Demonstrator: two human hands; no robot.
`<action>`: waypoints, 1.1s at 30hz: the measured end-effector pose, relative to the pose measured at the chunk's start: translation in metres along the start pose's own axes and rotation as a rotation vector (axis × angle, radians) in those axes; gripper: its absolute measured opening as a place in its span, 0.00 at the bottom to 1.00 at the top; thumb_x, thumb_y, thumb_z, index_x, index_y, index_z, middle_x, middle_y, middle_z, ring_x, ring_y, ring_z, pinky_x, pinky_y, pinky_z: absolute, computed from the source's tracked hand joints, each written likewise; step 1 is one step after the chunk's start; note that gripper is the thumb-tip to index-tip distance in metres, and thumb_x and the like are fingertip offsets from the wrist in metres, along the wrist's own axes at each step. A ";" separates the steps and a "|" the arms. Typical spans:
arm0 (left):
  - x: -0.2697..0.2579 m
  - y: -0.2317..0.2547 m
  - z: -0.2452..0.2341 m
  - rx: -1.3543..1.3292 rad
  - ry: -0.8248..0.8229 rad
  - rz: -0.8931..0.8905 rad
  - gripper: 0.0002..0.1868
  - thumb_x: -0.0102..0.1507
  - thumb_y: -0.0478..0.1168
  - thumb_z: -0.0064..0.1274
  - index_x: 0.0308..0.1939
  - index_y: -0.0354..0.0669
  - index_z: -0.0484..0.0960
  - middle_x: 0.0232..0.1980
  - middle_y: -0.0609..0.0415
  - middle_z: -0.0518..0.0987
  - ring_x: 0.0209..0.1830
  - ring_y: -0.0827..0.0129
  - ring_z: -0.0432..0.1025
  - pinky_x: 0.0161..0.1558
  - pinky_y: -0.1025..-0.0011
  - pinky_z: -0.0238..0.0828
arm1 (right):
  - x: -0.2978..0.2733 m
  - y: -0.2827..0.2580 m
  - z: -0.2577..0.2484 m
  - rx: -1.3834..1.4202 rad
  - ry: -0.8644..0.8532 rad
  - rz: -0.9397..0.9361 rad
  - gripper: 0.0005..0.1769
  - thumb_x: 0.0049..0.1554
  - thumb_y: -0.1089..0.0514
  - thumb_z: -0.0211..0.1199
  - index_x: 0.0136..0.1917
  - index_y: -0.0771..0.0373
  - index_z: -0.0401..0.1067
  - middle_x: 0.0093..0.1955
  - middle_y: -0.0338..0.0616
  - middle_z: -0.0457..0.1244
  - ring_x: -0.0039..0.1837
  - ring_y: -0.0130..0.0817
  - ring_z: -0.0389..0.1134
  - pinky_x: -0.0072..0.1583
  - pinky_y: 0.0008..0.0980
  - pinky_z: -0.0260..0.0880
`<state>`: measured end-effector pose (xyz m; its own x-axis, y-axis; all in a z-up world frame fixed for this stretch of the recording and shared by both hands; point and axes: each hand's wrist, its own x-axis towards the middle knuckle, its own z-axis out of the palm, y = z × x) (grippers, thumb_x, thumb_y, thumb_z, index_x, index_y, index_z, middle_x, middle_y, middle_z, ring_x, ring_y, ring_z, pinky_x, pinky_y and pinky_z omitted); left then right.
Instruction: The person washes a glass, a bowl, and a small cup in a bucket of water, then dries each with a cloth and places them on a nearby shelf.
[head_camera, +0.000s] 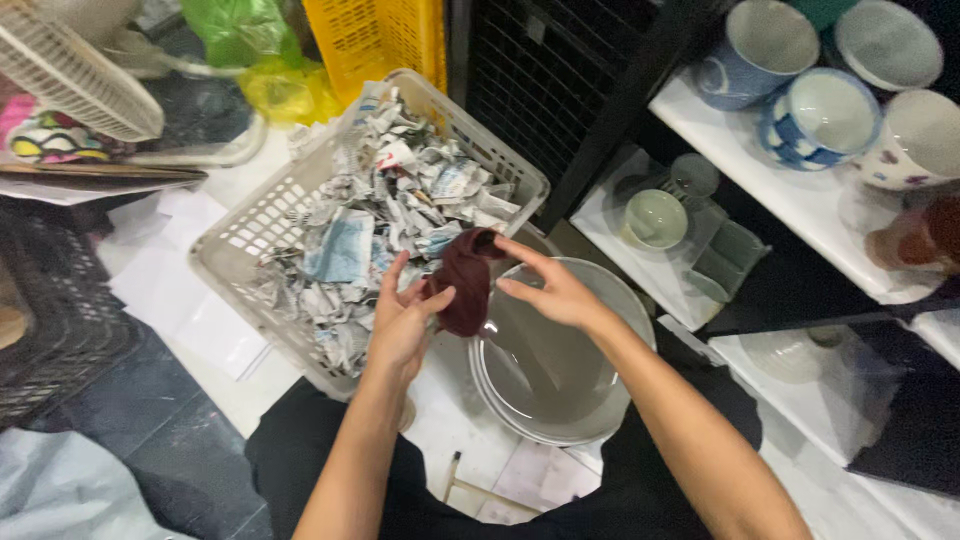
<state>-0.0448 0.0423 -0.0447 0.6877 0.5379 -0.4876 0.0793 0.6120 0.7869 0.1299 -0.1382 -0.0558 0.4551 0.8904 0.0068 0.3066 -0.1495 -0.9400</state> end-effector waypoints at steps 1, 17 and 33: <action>0.002 -0.004 0.002 0.071 -0.035 0.028 0.53 0.52 0.29 0.62 0.77 0.58 0.52 0.69 0.39 0.65 0.64 0.57 0.70 0.56 0.61 0.73 | -0.006 0.002 -0.002 -0.073 0.031 -0.066 0.37 0.60 0.49 0.65 0.78 0.61 0.60 0.82 0.51 0.53 0.82 0.44 0.53 0.75 0.42 0.55; -0.046 -0.007 0.069 1.168 -0.467 1.015 0.21 0.60 0.35 0.58 0.58 0.42 0.78 0.58 0.47 0.77 0.60 0.50 0.71 0.60 0.56 0.66 | -0.060 0.057 -0.096 -0.599 0.721 0.477 0.35 0.54 0.52 0.71 0.70 0.61 0.63 0.70 0.59 0.58 0.59 0.56 0.69 0.60 0.45 0.69; 0.009 -0.120 0.027 1.538 -0.866 0.415 0.25 0.64 0.43 0.55 0.65 0.45 0.73 0.65 0.42 0.76 0.60 0.45 0.72 0.59 0.53 0.71 | -0.073 0.057 -0.067 -0.795 0.625 0.253 0.12 0.65 0.57 0.59 0.56 0.67 0.76 0.55 0.59 0.68 0.53 0.60 0.69 0.55 0.51 0.70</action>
<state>-0.0288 -0.0417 -0.1336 0.9348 -0.2290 -0.2716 0.0014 -0.7622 0.6474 0.1707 -0.2407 -0.0873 0.8648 0.4465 0.2298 0.5014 -0.7425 -0.4443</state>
